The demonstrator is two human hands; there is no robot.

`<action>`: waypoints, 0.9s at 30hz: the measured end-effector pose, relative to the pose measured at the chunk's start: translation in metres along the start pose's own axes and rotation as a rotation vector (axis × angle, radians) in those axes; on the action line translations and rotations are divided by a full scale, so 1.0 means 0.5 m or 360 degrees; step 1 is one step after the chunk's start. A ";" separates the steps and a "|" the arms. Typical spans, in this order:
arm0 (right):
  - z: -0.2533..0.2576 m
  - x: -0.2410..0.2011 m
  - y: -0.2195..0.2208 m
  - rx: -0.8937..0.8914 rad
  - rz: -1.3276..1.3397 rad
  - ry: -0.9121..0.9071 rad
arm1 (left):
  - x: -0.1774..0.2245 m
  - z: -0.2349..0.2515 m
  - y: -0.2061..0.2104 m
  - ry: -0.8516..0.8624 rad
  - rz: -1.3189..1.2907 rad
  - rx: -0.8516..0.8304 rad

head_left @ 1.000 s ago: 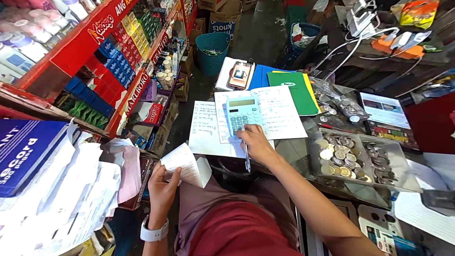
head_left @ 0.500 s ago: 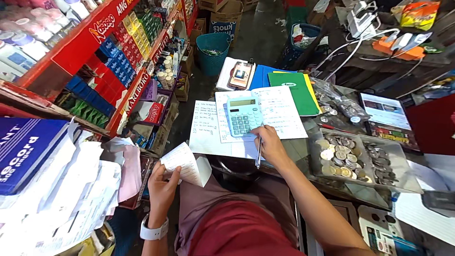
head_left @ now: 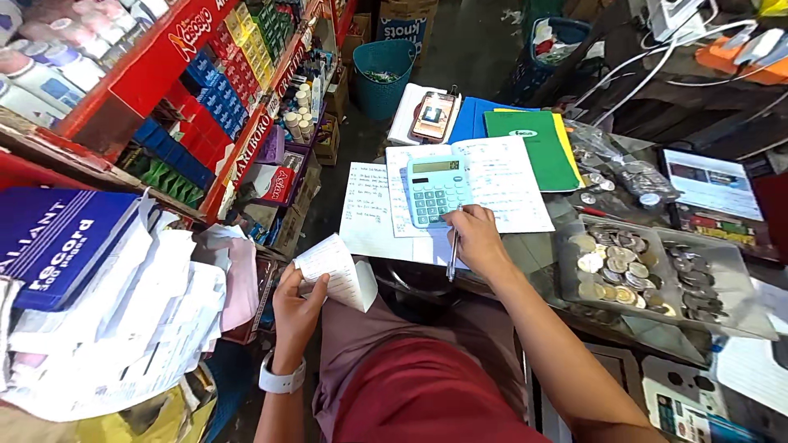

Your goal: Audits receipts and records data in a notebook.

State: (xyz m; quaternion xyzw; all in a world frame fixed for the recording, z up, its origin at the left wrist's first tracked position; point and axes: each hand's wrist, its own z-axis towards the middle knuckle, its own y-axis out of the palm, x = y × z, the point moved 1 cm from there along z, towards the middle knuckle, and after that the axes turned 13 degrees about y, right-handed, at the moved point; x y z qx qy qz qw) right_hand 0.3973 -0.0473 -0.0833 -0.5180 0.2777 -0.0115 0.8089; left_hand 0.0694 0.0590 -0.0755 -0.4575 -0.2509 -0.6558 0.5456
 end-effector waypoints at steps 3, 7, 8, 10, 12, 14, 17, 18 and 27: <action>0.017 -0.019 0.000 0.0019 0.0083 -0.0019 | -0.001 0.000 0.000 0.0001 -0.0016 0.0015; 0.025 -0.035 0.021 0.0022 0.0168 -0.0083 | 0.001 -0.001 -0.004 -0.0012 -0.0022 0.0016; 0.025 -0.037 0.027 0.0022 0.0178 -0.0100 | 0.000 -0.002 -0.004 -0.0013 -0.0026 0.0023; 0.025 -0.039 0.039 -0.0020 0.0179 -0.0122 | -0.001 -0.003 -0.004 -0.0024 -0.0028 0.0031; 0.023 -0.037 0.044 -0.0096 0.0177 -0.0096 | 0.000 -0.003 -0.004 -0.0033 -0.0020 0.0037; 0.018 -0.025 0.038 -0.0058 0.0206 0.0026 | -0.002 -0.002 -0.005 -0.0022 -0.0024 0.0039; 0.014 0.010 0.015 0.0074 0.0296 0.0381 | -0.004 -0.002 -0.006 -0.0015 -0.0044 0.0049; 0.015 0.020 0.007 0.0103 0.0306 0.0454 | -0.003 -0.003 -0.006 -0.0014 -0.0047 0.0048; 0.037 0.032 0.006 -0.0028 0.0117 0.0255 | -0.001 -0.003 -0.001 -0.0002 0.0007 0.0025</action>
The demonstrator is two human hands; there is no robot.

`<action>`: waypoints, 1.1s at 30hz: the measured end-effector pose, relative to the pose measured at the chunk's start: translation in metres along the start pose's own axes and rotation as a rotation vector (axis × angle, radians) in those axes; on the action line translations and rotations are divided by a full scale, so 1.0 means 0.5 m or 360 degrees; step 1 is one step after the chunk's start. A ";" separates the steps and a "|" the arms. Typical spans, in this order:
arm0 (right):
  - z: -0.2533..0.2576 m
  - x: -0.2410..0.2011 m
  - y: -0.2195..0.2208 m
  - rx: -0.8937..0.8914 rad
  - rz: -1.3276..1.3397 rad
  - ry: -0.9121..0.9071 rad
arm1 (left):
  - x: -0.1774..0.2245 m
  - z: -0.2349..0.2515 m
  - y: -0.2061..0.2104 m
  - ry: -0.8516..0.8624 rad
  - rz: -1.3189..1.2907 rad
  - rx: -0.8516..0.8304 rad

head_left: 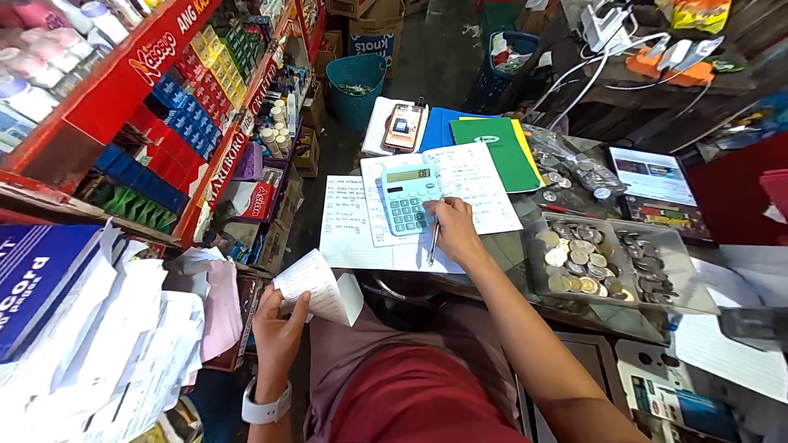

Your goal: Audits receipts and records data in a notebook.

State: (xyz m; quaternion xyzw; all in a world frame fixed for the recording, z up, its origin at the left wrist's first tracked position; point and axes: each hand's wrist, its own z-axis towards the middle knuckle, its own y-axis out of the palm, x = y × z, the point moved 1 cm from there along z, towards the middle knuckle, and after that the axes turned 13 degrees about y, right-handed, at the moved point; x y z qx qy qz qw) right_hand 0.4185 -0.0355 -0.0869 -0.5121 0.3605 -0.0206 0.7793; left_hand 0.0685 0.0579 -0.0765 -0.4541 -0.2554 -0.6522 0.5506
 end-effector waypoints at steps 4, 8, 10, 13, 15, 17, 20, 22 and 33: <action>-0.013 -0.015 0.000 0.0046 0.0040 -0.0166 | -0.001 -0.003 -0.003 -0.0024 -0.0015 0.0020; -0.034 -0.012 0.004 0.0059 -0.0007 -0.0247 | -0.003 -0.003 -0.001 -0.0020 -0.0034 0.0015; -0.042 -0.013 0.005 0.0105 -0.0066 -0.0273 | -0.004 -0.002 0.000 -0.0028 -0.0036 0.0007; -0.036 -0.030 0.002 0.0094 -0.0064 -0.0252 | -0.005 -0.001 0.005 -0.0031 -0.0044 0.0006; -0.024 -0.043 0.009 0.0040 -0.0010 -0.0248 | -0.002 0.000 0.007 -0.0033 -0.0040 0.0005; -0.015 -0.045 0.023 -0.0073 -0.0010 -0.0233 | 0.000 0.000 0.005 -0.0035 -0.0036 0.0009; -0.014 -0.027 0.024 0.0008 0.0071 -0.0062 | 0.004 -0.002 -0.002 -0.0041 -0.0036 0.0039; -0.018 -0.003 0.006 0.0140 0.0147 0.0175 | 0.003 -0.005 -0.006 -0.0052 -0.0039 0.0061; 0.003 0.018 -0.019 -0.0049 -0.0051 0.0180 | 0.005 0.007 0.006 -0.0019 -0.0021 0.0008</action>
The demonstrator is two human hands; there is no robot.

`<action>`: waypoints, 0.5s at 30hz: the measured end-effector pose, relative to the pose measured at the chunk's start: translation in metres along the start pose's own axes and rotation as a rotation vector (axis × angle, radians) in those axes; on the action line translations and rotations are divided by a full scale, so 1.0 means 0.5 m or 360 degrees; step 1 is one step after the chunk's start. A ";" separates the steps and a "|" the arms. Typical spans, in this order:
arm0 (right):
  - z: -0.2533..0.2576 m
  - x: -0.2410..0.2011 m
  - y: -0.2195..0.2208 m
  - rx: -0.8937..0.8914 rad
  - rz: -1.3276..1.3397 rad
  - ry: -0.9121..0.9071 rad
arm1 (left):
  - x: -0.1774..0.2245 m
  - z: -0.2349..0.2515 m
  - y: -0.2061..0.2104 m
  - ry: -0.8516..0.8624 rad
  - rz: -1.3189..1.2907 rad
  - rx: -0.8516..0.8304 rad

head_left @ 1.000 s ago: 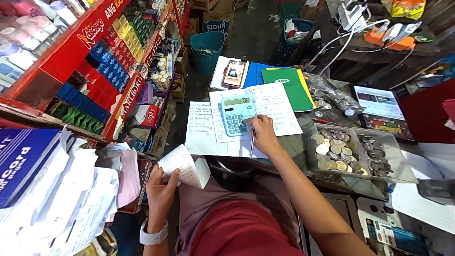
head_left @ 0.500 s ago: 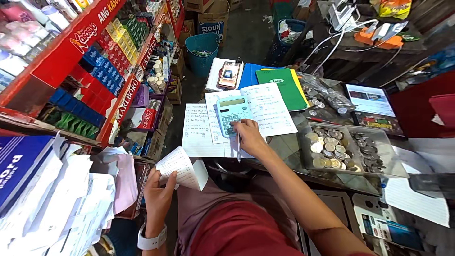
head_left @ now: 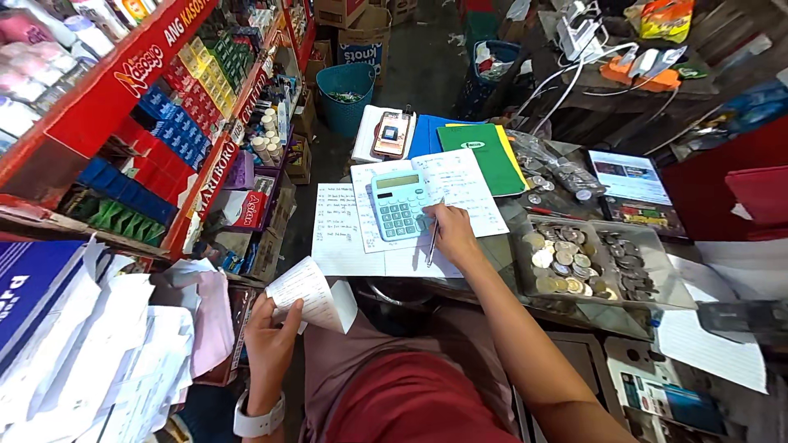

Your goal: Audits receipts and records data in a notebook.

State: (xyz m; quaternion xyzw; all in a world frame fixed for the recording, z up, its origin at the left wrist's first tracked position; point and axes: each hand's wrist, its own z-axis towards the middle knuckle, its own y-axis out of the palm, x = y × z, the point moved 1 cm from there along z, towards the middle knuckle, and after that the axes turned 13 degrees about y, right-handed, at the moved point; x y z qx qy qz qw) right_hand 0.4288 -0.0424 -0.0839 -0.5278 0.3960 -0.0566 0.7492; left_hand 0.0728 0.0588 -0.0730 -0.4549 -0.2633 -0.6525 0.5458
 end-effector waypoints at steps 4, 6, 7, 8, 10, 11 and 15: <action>0.003 -0.001 -0.008 -0.0071 -0.0008 0.0034 | -0.004 -0.003 -0.005 -0.0015 0.0014 -0.0008; -0.007 -0.007 -0.014 -0.0031 0.0035 0.0016 | -0.005 -0.005 -0.006 -0.0009 0.0021 -0.0012; -0.015 -0.011 -0.016 0.0018 0.0064 -0.0029 | -0.005 -0.005 -0.006 -0.0007 0.0021 -0.0016; -0.023 -0.015 -0.015 0.0056 0.0091 -0.0085 | -0.006 -0.005 -0.007 -0.0003 0.0015 -0.0018; -0.039 -0.018 -0.005 0.0112 0.0097 -0.0187 | -0.006 -0.006 -0.007 0.0001 0.0007 -0.0009; -0.044 -0.016 0.002 0.0117 0.0076 -0.0208 | -0.006 -0.005 -0.008 0.0000 0.0007 -0.0008; -0.051 -0.009 0.019 0.0100 0.0045 -0.0214 | -0.001 -0.001 -0.008 -0.0009 0.0009 -0.0014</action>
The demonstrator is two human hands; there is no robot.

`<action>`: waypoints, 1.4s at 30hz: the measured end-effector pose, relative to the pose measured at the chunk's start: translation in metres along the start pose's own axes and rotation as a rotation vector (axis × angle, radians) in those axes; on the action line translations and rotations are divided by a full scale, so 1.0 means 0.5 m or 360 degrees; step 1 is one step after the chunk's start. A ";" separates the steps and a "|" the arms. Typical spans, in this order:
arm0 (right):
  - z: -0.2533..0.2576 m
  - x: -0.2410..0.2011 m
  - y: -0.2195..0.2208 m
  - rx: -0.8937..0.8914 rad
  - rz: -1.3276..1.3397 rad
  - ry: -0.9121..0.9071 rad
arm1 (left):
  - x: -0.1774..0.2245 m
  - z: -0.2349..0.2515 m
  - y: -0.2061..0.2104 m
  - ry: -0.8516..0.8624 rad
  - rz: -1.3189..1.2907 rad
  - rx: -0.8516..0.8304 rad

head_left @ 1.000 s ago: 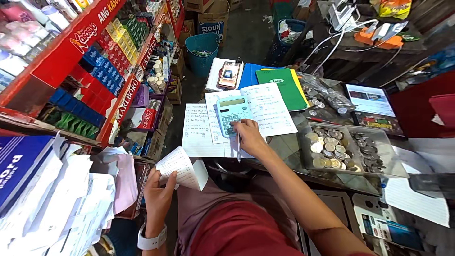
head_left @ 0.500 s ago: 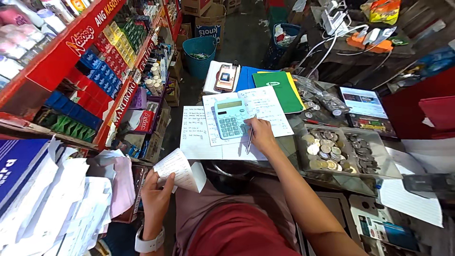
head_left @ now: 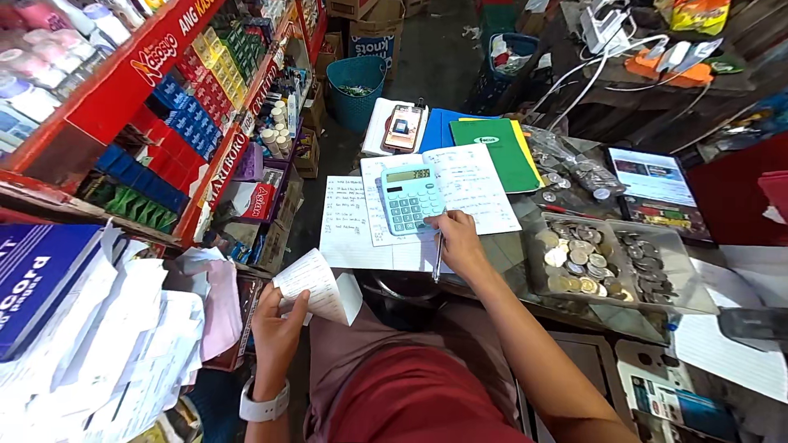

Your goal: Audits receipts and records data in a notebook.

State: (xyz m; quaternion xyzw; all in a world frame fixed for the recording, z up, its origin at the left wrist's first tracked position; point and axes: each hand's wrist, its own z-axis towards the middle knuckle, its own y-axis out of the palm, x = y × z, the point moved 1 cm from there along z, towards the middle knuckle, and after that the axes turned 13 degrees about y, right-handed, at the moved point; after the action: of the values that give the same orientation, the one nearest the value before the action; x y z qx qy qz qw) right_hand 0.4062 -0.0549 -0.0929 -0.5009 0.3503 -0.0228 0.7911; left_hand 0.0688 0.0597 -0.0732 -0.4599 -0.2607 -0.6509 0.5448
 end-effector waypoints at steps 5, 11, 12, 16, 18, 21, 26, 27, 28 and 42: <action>-0.001 0.004 -0.004 -0.0009 0.0028 0.0009 | 0.000 -0.001 0.003 -0.0003 -0.0004 -0.0019; 0.011 -0.022 -0.015 -0.0016 0.0019 0.0007 | -0.004 -0.004 0.003 0.0007 -0.0007 -0.0024; 0.015 -0.032 -0.015 -0.0013 0.0050 -0.0019 | -0.004 -0.005 0.002 0.0007 0.0006 -0.0034; 0.031 -0.059 0.004 -0.0060 0.0152 -0.0144 | -0.005 -0.007 -0.001 0.0012 0.0001 -0.0025; 0.036 -0.064 0.019 -0.0077 0.0152 -0.0193 | -0.003 -0.007 -0.002 0.0005 -0.0003 -0.0003; 0.038 -0.060 0.035 -0.0148 0.0103 -0.0224 | -0.003 -0.009 -0.003 -0.0006 -0.0023 0.0014; 0.020 -0.061 0.037 -0.0140 0.0076 -0.0352 | -0.005 -0.008 0.000 -0.0026 0.0000 0.0008; 0.024 -0.063 0.035 -0.0138 0.0070 -0.0343 | -0.005 -0.007 0.001 -0.0023 0.0008 0.0008; 0.034 -0.064 0.031 -0.0134 0.0072 -0.0313 | -0.005 -0.005 0.002 -0.0021 0.0018 0.0003; 0.013 -0.041 0.007 0.0105 -0.0128 -0.0260 | -0.013 -0.011 -0.005 -0.0023 0.0012 0.0014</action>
State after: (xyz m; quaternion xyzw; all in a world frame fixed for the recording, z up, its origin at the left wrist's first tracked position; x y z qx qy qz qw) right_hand 0.3934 -0.0403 -0.0832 -0.4884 0.2632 -0.0251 0.8316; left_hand 0.0648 0.0589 -0.0808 -0.4632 -0.2658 -0.6443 0.5474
